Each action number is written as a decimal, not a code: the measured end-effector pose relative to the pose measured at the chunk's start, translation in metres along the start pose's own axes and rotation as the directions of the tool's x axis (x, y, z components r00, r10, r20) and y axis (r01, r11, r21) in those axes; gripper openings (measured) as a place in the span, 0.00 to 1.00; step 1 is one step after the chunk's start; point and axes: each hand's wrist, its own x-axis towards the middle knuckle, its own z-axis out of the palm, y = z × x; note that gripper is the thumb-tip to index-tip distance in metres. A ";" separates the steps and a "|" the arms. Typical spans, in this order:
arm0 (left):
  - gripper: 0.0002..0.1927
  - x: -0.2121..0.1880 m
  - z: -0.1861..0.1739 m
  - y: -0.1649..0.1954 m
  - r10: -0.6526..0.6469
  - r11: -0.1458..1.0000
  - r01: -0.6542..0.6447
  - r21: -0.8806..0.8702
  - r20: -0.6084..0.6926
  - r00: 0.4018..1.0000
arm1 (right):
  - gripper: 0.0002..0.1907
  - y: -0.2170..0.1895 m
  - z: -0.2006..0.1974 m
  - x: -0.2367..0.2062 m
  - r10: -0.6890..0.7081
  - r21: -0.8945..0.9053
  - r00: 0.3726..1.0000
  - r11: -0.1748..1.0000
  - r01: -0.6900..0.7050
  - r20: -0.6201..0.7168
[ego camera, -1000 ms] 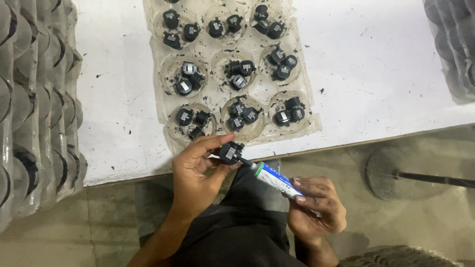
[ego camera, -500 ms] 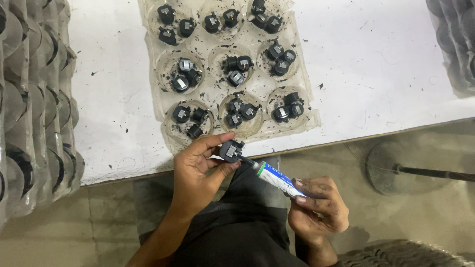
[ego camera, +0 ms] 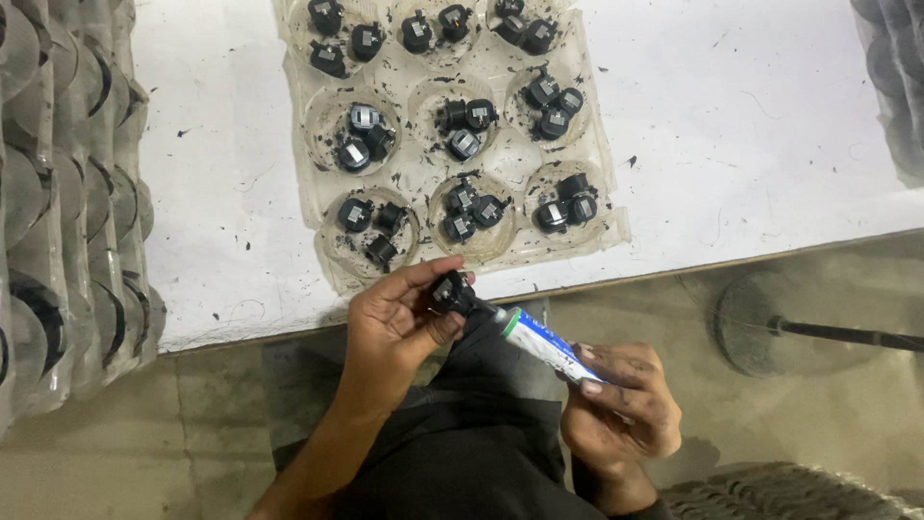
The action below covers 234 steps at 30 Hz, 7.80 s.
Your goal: The person sits at a workbench and applies adhesive from a squeeze tube to small black electrical components arranged in a plastic tray, picking each component by hand, dispensing adhesive onto it, and placing it back in the tray. At one point the person retrieves a tube from a cardboard box on the floor before resuming application.
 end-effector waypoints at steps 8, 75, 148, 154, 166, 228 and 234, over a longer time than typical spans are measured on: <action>0.26 -0.013 -0.003 0.000 -0.120 0.981 0.134 -0.138 0.110 0.987 | 0.18 0.005 0.005 -0.008 0.066 0.144 0.995 0.988 -0.054 -0.080; 0.21 0.335 -0.057 0.041 -0.062 -0.300 -0.575 0.761 0.586 0.808 | 0.15 0.066 -0.022 -0.033 0.379 0.371 0.897 0.886 -0.280 -0.227; 0.22 -0.015 0.011 0.041 0.254 0.927 -0.245 0.286 0.004 0.967 | 0.16 -0.011 0.003 -0.007 0.017 0.149 0.998 0.989 -0.008 -0.064; 0.23 -0.013 0.007 0.037 0.231 0.938 -0.226 0.263 0.012 0.973 | 0.14 -0.010 0.005 -0.002 -0.057 0.121 0.997 0.991 0.064 -0.053; 0.24 -0.013 0.001 0.030 0.233 0.953 -0.227 0.199 -0.005 0.972 | 0.13 -0.011 0.011 -0.003 -0.061 0.124 0.996 0.990 0.068 -0.061; 0.25 0.347 -0.043 0.015 0.429 -0.154 -0.035 0.987 0.099 0.898 | 0.19 0.053 -0.030 -0.031 0.170 0.140 0.935 0.981 -0.132 -0.311; 0.29 0.359 -0.050 -0.002 0.358 -0.179 0.001 0.984 0.064 0.931 | 0.18 0.053 -0.032 -0.033 0.197 0.132 0.946 0.977 -0.167 -0.258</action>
